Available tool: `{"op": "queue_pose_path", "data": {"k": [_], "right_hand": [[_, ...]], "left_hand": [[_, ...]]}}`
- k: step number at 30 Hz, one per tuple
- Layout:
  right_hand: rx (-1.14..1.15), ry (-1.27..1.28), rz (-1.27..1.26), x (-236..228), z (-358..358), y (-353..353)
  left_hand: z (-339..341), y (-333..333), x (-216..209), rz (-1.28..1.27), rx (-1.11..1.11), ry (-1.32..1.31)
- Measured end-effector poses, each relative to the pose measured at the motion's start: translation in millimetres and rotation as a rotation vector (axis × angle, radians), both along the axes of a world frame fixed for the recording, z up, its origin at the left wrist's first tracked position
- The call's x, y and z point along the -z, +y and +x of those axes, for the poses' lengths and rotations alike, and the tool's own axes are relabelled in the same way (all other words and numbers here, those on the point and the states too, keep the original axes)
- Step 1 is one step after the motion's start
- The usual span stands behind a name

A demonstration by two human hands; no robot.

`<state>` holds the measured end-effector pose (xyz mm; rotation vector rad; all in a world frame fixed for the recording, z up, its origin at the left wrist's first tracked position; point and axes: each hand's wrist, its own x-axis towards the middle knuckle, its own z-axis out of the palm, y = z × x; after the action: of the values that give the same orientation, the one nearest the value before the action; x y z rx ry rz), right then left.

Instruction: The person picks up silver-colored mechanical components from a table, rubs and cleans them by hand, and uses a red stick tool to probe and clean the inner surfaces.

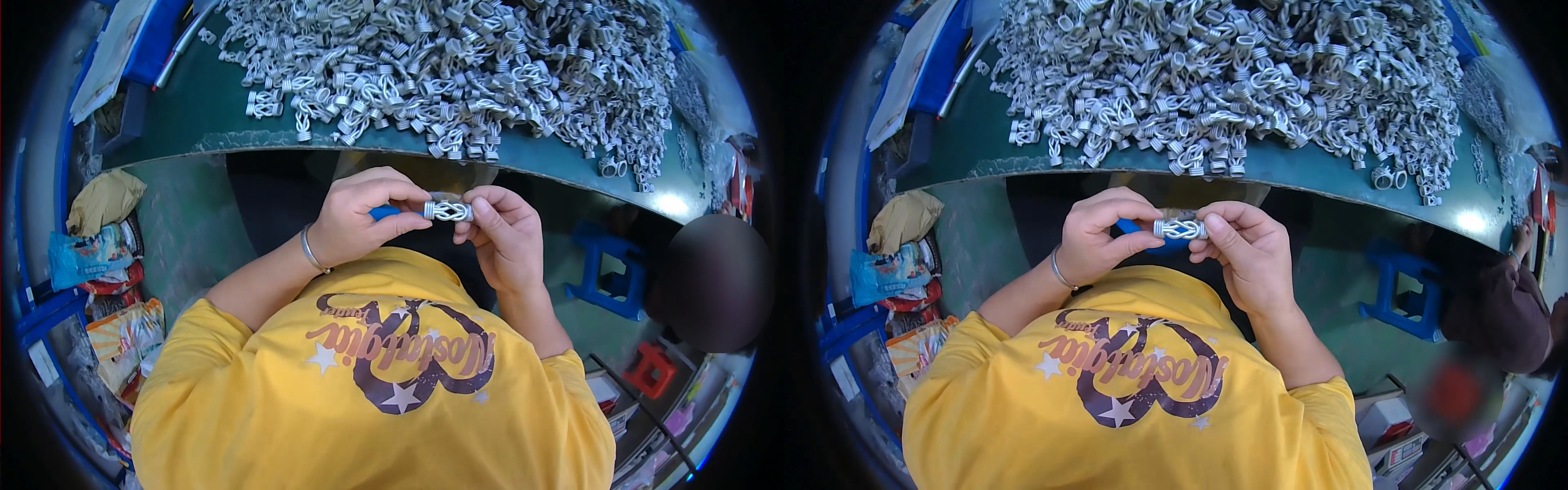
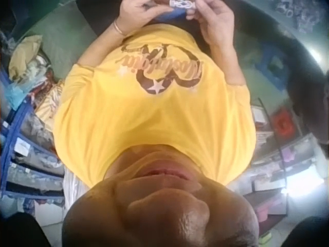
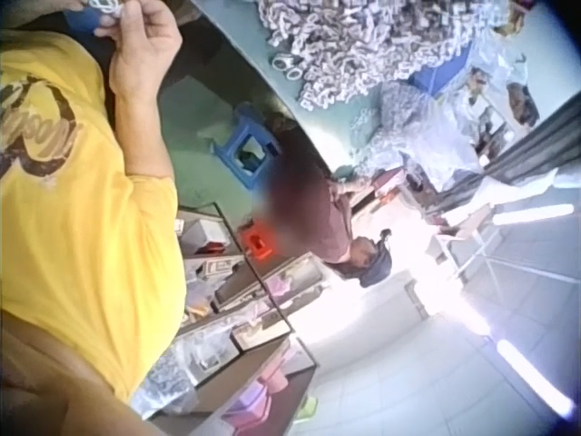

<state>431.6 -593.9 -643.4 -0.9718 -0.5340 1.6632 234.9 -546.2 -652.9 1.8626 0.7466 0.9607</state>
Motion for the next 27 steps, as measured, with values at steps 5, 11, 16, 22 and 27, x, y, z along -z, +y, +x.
{"op": "queue_pose_path", "data": {"k": [5, 11, 16, 22, 27], "right_hand": [[-0.041, -0.013, -0.037, 9, 3, 1], [-0.056, 0.053, 0.004, 19, 1, 1], [-0.072, 0.106, -0.015, 21, -1, 0], [-0.096, 0.115, -0.013, 20, -3, 0], [-0.148, 0.054, 0.086, 21, -10, 1]], "left_hand": [[4, -3, 4, -0.125, -0.014, -0.065], [4, 2, 7, -0.148, -0.031, -0.08], [2, 2, 12, -0.187, -0.046, -0.067], [1, 0, 10, -0.203, -0.054, -0.067], [-1, 0, 0, -0.099, -0.075, -0.061]]}}
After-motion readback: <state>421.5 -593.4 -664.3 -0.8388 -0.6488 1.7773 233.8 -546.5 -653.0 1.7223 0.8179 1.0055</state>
